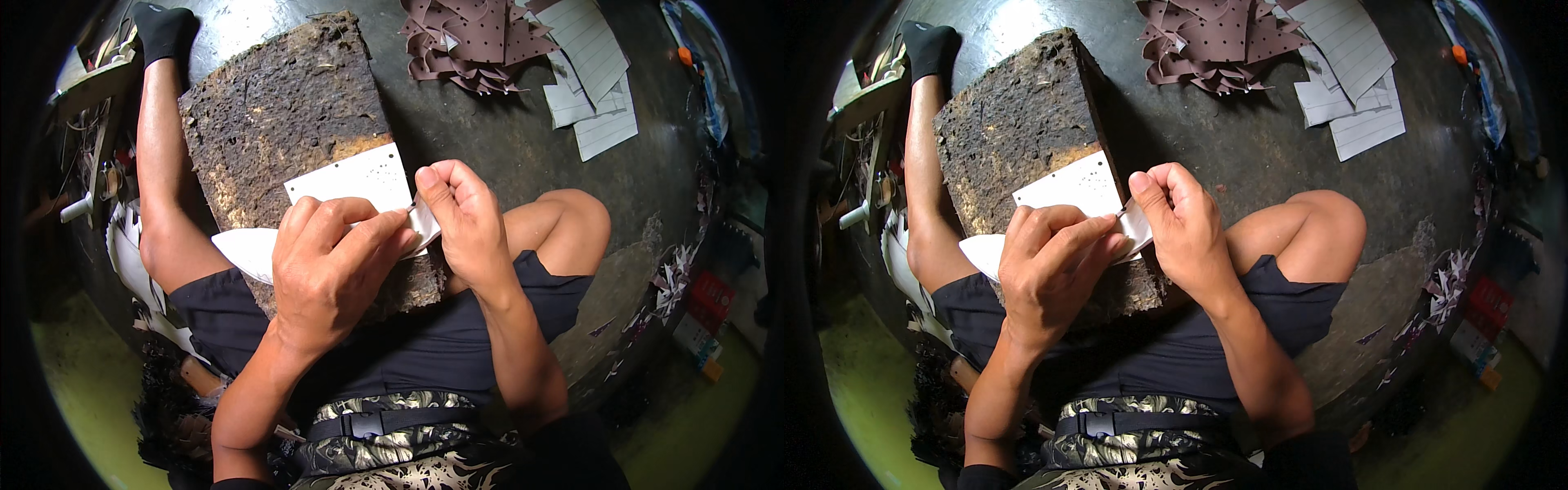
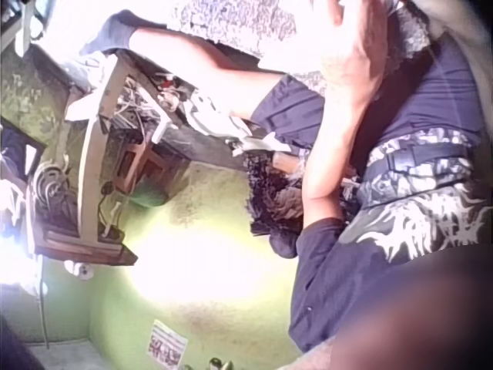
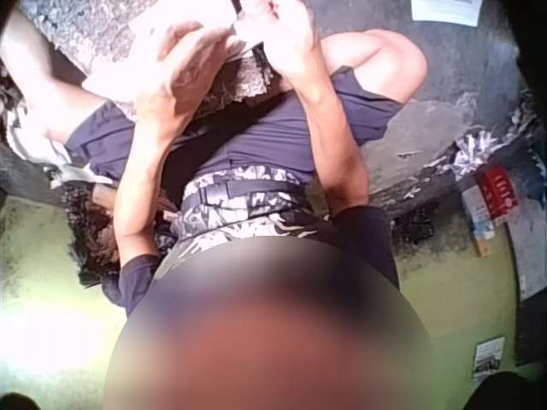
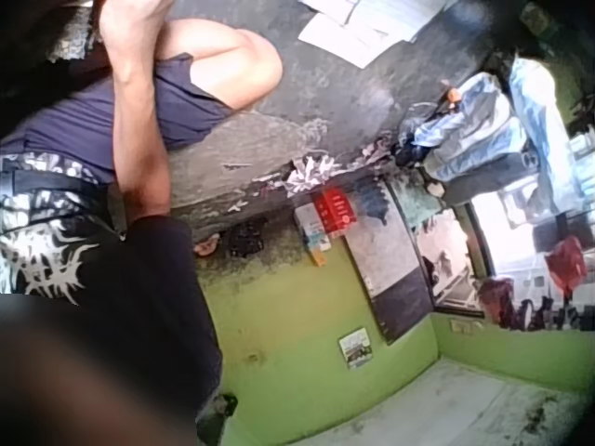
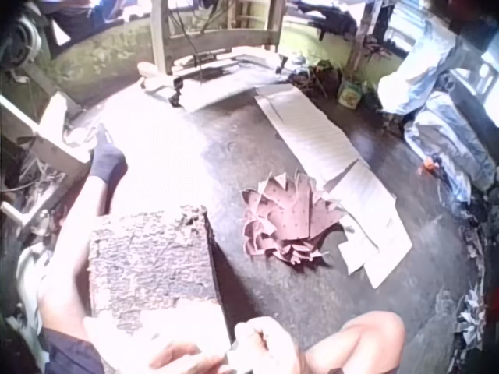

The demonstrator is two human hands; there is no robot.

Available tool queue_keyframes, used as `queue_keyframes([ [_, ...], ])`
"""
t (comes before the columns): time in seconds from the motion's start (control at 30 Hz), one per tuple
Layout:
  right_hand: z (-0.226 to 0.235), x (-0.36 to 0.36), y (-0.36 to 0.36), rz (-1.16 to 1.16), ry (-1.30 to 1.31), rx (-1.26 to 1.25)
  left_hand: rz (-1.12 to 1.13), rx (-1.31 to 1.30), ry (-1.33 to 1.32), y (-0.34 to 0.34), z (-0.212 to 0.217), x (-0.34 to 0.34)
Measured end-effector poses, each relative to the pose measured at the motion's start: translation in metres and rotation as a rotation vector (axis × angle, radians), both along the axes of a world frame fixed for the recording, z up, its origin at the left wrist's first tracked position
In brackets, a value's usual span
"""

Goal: The person sits on the floor and repeatedly peels a thin white paper layer from a small square sheet. The peeled layers are placed on a nearby pile. The person continues this peeling process throughout the clip.

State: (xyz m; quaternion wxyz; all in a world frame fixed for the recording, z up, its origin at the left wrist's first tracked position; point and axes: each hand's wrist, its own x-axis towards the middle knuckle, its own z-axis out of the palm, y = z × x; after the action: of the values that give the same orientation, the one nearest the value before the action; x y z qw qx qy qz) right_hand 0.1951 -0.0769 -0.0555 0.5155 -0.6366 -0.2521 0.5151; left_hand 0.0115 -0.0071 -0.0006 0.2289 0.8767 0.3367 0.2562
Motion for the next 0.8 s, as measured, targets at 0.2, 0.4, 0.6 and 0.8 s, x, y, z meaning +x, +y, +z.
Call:
queue_keyframes([
  [0.2, -0.012, 0.004, 0.001, -0.008, -0.018, -0.017, -0.002, 0.002, -0.002, 0.001, 0.001, 0.001],
  [0.4, -0.023, 0.011, 0.002, -0.004, -0.112, -0.055, -0.005, 0.019, 0.015, 0.001, 0.002, 0.0],
  [0.6, -0.031, 0.015, 0.007, -0.009, -0.211, -0.097, -0.026, 0.015, 0.056, 0.004, 0.005, -0.002],
  [0.8, -0.033, 0.015, 0.011, -0.007, -0.272, -0.097, -0.101, 0.013, 0.078, 0.017, 0.011, -0.005],
])
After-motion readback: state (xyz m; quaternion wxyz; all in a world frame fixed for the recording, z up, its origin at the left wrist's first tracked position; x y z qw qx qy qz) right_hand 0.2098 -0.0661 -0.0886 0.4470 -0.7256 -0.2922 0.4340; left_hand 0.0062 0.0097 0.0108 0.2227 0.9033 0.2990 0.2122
